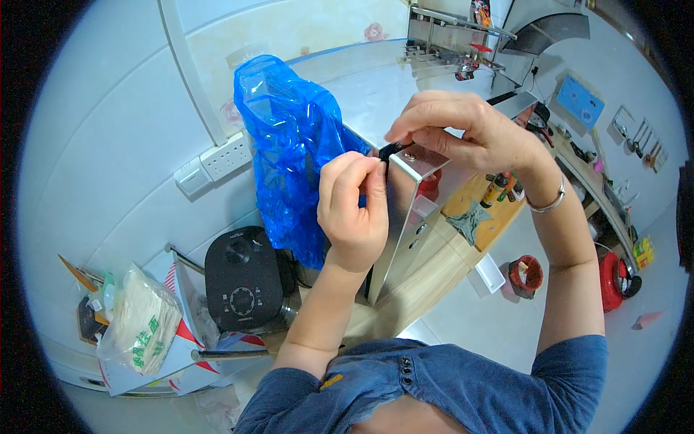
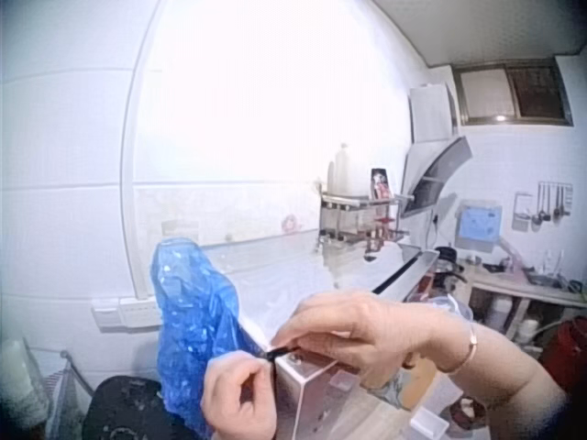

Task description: The person peels a blue protective film from a red and silver oven and uses a screwdriver to attach a small metal bracket with screws to the top corner.

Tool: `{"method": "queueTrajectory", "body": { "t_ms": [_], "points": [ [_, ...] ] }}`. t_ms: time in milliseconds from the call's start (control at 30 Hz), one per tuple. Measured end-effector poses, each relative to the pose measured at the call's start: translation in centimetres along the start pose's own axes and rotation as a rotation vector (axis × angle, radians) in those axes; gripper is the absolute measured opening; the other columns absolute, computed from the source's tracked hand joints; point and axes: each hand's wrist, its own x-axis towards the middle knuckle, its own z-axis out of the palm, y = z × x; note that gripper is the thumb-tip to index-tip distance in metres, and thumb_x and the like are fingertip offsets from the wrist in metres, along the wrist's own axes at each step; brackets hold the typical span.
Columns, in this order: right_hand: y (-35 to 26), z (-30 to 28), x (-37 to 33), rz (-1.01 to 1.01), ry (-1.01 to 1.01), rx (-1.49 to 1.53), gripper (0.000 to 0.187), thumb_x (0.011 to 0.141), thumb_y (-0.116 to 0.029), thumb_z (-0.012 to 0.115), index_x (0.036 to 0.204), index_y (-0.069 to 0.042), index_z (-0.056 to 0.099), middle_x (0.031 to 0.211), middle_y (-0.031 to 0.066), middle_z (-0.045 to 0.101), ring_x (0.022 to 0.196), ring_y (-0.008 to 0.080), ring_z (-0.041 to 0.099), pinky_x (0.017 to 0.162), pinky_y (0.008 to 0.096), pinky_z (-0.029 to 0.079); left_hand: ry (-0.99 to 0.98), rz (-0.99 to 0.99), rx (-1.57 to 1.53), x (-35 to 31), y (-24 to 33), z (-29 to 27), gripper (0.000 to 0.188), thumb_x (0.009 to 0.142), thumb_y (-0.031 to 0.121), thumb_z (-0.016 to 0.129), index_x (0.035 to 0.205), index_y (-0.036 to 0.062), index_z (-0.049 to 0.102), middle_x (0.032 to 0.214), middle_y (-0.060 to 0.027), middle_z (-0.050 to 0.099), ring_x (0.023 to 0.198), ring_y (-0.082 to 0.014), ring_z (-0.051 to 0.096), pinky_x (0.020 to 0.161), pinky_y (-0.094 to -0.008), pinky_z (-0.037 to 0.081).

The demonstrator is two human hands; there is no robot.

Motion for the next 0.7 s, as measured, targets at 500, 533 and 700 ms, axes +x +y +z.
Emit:
{"method": "queueTrajectory", "body": {
  "t_ms": [500,533,700],
  "points": [
    [0.5,0.7,1.0,-0.356,-0.055,-0.374,0.024,0.093,-0.021,0.053,0.096,0.0,0.063,0.084,0.0118,0.059,0.074,0.0267,0.057,0.066,0.0354,0.047,0.061,0.373,0.171,-0.9,-1.7,0.0,0.029,0.071,-0.011,0.068,0.1,-0.0063,0.067,0.096,-0.0143,0.061,0.08,-0.0273,0.062,0.07,-0.034,0.052],
    [0.5,0.9,1.0,-0.372,-0.032,-0.396,0.024,0.092,-0.021,0.054,0.095,0.0,0.063,0.083,0.0115,0.058,0.073,0.0264,0.057,0.064,0.0355,0.047,0.064,0.37,0.172,-0.8,-1.8,0.1,0.029,0.071,-0.011,0.068,0.1,-0.0063,0.067,0.096,-0.0143,0.061,0.08,-0.0273,0.062,0.07,-0.034,0.052],
    [0.7,1.1,1.0,-0.343,0.0,-0.379,0.02,0.091,-0.017,0.053,0.09,0.0,0.063,0.081,0.0107,0.058,0.071,0.0261,0.057,0.063,0.0354,0.047,0.053,0.368,0.167,-0.7,-1.6,0.0,0.027,0.07,-0.011,0.066,0.097,-0.0068,0.067,0.095,-0.0139,0.061,0.08,-0.0284,0.062,0.069,-0.0349,0.052]
  ]
}}
